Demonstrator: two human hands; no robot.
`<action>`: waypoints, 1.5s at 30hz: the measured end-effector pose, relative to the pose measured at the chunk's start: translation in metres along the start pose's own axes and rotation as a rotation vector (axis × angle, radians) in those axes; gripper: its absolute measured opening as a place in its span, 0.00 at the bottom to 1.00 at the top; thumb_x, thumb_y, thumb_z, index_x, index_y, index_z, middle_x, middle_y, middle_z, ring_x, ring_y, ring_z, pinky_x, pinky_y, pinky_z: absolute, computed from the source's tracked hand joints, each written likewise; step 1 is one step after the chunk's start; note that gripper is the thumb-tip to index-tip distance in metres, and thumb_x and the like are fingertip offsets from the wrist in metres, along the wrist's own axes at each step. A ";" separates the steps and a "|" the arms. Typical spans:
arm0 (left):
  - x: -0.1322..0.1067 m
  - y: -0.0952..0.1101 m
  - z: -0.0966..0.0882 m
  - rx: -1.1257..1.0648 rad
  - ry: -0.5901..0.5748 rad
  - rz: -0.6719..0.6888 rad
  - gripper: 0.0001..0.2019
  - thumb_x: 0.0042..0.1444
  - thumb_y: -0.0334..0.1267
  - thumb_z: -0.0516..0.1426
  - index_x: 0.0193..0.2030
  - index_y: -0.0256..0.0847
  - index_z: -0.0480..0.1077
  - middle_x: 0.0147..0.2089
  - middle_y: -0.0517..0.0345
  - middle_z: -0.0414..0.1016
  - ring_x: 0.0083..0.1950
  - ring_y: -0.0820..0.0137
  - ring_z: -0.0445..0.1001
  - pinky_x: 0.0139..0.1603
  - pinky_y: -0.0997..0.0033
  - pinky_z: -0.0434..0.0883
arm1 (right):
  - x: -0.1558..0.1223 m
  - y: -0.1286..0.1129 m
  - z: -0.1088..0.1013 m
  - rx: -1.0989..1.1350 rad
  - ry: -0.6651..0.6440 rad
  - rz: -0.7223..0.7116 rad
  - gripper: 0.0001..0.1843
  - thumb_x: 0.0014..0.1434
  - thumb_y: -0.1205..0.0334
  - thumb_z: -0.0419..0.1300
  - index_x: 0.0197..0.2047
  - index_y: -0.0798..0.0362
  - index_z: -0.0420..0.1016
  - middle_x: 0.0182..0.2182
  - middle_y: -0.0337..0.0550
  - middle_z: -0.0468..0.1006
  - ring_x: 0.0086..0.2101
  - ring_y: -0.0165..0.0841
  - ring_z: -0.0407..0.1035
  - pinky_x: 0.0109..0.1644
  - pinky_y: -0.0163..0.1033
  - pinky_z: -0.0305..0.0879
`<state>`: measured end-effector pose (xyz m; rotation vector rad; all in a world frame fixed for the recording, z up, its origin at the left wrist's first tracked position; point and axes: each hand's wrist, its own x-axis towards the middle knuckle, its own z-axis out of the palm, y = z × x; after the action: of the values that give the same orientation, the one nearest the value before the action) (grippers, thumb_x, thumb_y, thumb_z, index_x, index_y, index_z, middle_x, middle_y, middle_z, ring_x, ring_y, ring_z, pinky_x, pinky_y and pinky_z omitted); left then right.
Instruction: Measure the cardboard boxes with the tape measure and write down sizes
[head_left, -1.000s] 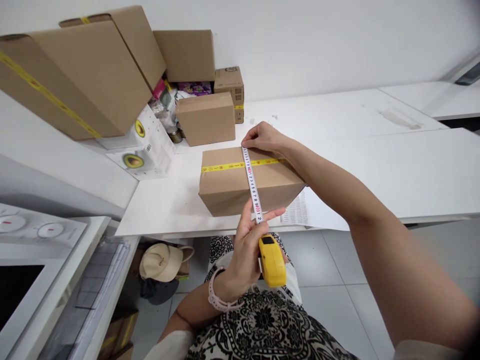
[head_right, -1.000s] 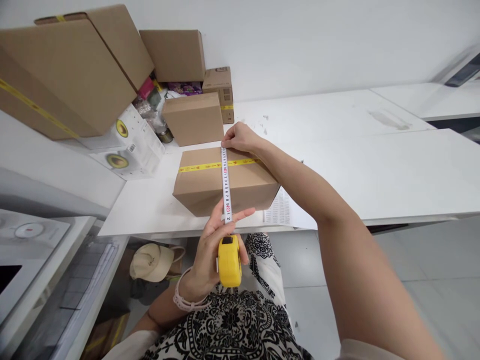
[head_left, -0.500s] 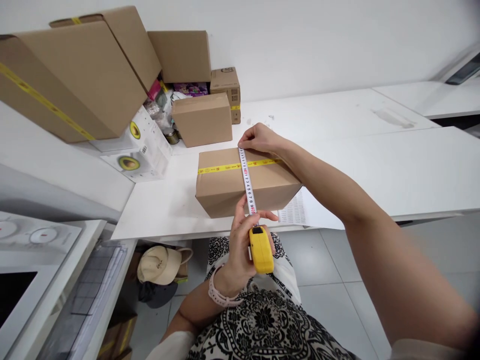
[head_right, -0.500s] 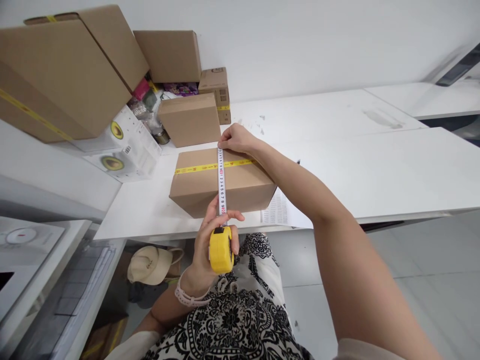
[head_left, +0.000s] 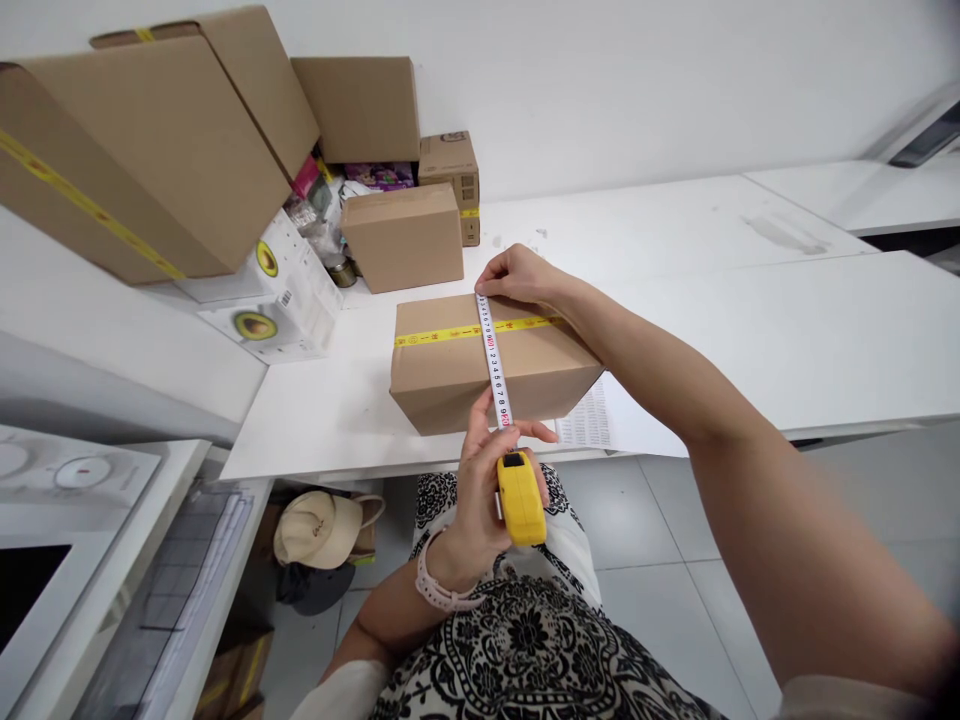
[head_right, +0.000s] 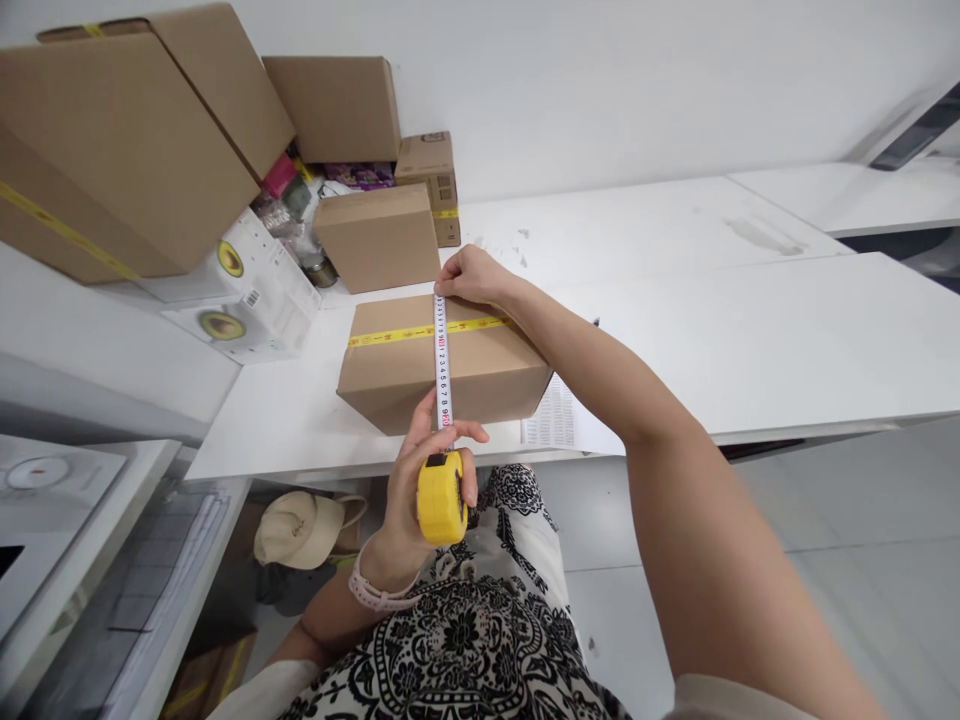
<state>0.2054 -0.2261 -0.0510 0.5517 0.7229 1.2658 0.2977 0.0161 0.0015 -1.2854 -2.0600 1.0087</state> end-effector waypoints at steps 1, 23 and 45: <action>0.000 0.000 0.000 -0.002 0.000 -0.001 0.30 0.61 0.40 0.59 0.68 0.48 0.54 0.37 0.55 0.76 0.16 0.76 0.68 0.13 0.75 0.66 | 0.000 0.000 0.000 0.000 -0.001 0.002 0.05 0.55 0.64 0.69 0.30 0.57 0.81 0.29 0.46 0.79 0.32 0.34 0.69 0.38 0.40 0.66; 0.000 0.000 0.000 -0.030 -0.012 0.015 0.28 0.61 0.38 0.57 0.66 0.46 0.54 0.35 0.58 0.76 0.16 0.76 0.69 0.14 0.76 0.67 | 0.000 0.001 0.001 0.025 0.008 0.020 0.06 0.54 0.63 0.70 0.30 0.56 0.80 0.30 0.46 0.80 0.34 0.35 0.71 0.40 0.41 0.68; -0.001 0.001 0.003 -0.034 -0.001 0.007 0.32 0.62 0.36 0.56 0.70 0.41 0.49 0.32 0.62 0.73 0.16 0.76 0.69 0.15 0.76 0.67 | 0.000 0.001 0.000 0.039 0.002 0.025 0.07 0.53 0.61 0.71 0.31 0.56 0.81 0.31 0.47 0.80 0.35 0.36 0.71 0.41 0.42 0.69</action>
<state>0.2065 -0.2269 -0.0479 0.5276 0.6976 1.2817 0.2986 0.0163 0.0007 -1.2952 -2.0175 1.0534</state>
